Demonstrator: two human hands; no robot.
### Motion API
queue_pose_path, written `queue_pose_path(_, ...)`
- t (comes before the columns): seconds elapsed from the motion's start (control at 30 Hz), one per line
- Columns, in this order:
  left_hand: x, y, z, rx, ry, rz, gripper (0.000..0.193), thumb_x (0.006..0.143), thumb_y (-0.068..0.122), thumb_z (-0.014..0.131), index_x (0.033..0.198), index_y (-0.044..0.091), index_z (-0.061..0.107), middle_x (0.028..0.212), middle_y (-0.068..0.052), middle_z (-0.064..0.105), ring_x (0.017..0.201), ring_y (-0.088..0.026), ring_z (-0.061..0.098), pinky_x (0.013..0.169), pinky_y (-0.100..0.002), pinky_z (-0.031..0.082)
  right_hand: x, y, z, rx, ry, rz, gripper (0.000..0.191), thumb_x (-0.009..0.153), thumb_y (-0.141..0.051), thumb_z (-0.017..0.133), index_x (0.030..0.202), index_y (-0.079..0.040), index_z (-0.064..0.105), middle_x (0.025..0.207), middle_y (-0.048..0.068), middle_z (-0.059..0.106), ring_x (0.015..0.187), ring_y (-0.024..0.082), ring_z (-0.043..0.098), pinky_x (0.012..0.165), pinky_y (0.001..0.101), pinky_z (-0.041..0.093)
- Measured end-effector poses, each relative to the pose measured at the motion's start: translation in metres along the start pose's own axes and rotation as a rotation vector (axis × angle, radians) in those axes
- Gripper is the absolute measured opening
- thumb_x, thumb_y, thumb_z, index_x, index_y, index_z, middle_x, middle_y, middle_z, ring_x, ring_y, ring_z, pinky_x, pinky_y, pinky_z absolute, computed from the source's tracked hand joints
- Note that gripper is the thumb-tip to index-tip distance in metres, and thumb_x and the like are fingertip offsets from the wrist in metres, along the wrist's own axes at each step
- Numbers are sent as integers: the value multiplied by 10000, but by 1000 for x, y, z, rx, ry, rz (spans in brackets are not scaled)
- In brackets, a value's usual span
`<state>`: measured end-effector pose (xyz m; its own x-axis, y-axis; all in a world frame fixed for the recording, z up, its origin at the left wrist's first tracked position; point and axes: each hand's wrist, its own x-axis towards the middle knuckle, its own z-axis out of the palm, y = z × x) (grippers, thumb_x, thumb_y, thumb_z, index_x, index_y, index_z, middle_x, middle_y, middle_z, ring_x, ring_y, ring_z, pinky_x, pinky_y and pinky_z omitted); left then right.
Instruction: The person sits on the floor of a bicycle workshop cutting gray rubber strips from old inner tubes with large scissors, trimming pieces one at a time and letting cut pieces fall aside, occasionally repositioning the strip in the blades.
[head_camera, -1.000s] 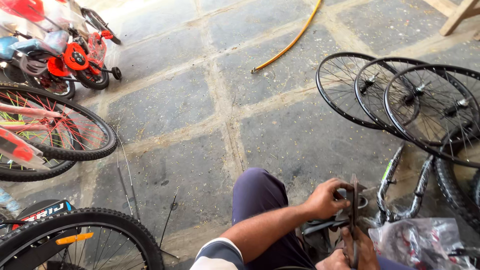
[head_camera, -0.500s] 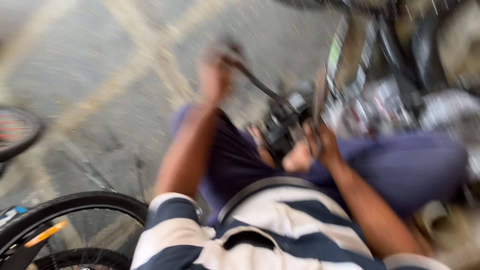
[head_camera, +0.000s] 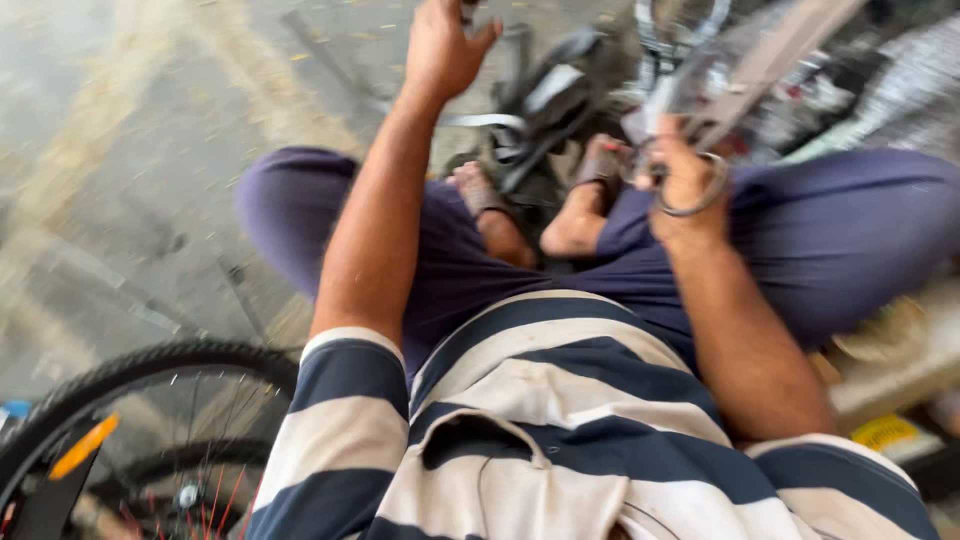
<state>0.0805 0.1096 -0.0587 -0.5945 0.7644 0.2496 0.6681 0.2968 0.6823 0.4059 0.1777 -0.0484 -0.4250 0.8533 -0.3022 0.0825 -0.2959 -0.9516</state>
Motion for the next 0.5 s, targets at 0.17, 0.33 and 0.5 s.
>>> queue_pose_path(0.17,-27,24,70,234,-370,-194,460,754,396,814,1045,55,714,1064,-187,695,985,-388,639,808,-499,538,19,11,15,379,77,311,151,961,-114,773,986,-57,636,758,20,588,552,155,551,475,290,409)
queue_pose_path(0.33,-50,15,93,447,-436,-31,181,896,319,721,927,143,694,1006,-119,736,999,-357,677,878,-513,549,33,18,23,207,17,136,209,953,-72,764,1064,-42,589,829,56,649,595,179,613,532,311,483)
queue_pose_path(0.5,-21,33,82,-256,-167,-225,281,956,277,706,1038,42,574,850,-147,760,752,-311,723,695,-446,557,23,9,28,130,-92,-23,259,994,-8,716,1158,-33,517,992,108,703,874,196,728,826,332,597)
